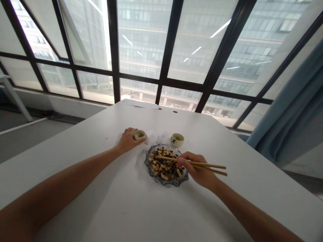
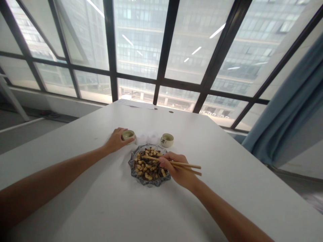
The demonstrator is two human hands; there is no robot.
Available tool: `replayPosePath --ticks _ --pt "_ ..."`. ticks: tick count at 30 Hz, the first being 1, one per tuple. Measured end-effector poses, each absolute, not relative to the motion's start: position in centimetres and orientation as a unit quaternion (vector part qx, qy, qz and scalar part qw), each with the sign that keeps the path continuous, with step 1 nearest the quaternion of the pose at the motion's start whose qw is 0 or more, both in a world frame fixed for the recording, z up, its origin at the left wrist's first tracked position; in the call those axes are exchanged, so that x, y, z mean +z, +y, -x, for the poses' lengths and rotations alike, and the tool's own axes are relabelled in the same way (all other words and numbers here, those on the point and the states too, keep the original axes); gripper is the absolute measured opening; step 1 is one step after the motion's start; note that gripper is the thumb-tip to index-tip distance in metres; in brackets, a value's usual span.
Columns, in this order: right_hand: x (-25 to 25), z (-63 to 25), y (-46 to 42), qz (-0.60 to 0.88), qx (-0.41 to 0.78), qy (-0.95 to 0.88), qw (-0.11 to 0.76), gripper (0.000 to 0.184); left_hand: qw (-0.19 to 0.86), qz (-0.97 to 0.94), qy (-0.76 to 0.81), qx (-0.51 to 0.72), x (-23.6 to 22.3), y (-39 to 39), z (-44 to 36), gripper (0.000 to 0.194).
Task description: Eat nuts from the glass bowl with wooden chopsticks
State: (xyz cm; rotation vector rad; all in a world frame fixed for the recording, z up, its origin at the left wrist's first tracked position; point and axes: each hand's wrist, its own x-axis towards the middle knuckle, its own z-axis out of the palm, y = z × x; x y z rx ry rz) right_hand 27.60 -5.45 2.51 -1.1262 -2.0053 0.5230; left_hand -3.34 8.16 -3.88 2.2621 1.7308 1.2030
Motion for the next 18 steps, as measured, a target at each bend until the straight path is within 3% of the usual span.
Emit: replayPosePath --ticks 4,10,18 --pt "2.28 -27.26 -5.52 0.441 0.213 -0.788 0.372 0.03 0.061 -0.727 0.567 0.382 -3.74 7.93 3.35 0.059" --pt "2.06 -27.47 -5.68 0.443 0.187 -0.786 0.39 0.04 0.075 -0.722 0.584 0.363 -3.4 7.48 3.24 0.06" --pt "2.15 -27.79 -4.77 0.464 0.235 -0.702 0.486 0.053 0.081 -0.725 0.576 0.368 -3.73 7.77 3.31 0.06"
